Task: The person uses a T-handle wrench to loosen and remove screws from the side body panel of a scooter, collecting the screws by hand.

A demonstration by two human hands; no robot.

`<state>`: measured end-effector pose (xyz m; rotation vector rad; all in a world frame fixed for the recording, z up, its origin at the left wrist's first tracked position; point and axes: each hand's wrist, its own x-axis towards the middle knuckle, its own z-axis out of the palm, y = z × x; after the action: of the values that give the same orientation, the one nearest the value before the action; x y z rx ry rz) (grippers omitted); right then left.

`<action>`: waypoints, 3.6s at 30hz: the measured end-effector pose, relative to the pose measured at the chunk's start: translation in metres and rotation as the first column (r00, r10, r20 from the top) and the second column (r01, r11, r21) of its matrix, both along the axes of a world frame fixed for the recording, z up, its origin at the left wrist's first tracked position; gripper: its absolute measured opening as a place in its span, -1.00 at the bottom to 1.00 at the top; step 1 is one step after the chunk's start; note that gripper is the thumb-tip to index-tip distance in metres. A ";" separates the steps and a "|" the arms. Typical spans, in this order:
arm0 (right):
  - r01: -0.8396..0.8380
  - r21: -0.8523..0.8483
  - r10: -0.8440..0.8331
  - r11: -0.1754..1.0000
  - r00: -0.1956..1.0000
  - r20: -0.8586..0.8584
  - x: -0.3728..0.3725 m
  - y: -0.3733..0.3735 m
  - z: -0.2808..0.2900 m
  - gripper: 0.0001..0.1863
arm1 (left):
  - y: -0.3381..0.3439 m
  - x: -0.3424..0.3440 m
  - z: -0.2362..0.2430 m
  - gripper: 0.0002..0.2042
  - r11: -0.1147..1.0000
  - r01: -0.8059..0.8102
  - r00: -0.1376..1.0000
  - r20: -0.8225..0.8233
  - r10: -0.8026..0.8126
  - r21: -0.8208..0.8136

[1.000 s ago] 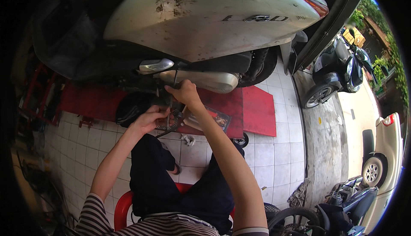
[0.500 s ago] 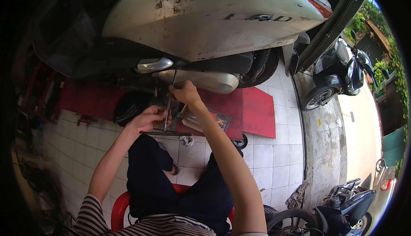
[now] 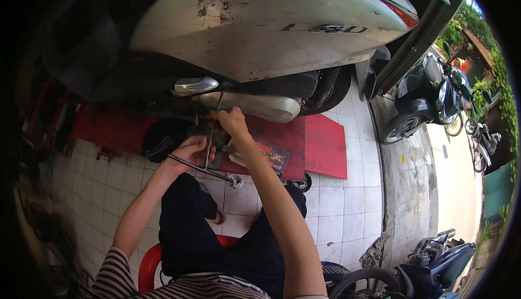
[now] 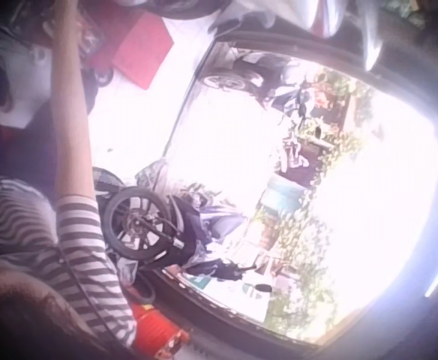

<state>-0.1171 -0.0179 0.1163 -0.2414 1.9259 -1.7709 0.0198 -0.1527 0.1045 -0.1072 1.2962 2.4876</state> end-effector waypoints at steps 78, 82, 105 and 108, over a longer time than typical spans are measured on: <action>0.139 0.479 0.091 0.867 0.900 -0.426 0.172 0.175 -0.052 -0.82 | 0.046 0.146 -0.076 -0.85 -0.089 -0.486 0.871 -0.474 -0.131 -0.869; 0.150 0.494 0.125 0.856 0.869 -0.479 0.157 0.195 -0.058 -0.80 | 0.074 0.087 -0.118 -0.78 0.125 -0.336 0.900 -0.357 -0.251 -0.934; 0.343 0.303 -0.114 0.889 0.807 -0.579 0.135 0.212 -0.082 -0.78 | 0.104 -0.043 -0.248 -0.80 -0.052 -0.125 0.992 -0.126 0.007 -0.991; 0.348 0.256 -0.123 0.902 0.775 -0.620 0.136 0.212 -0.083 -0.86 | 0.086 -0.008 -0.213 -0.90 0.352 -0.176 0.980 -0.132 0.147 -0.919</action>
<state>0.0189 0.1938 0.0334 -0.4816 2.8065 -1.5565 0.0123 -0.0662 -0.1082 -0.4883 2.6695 1.4858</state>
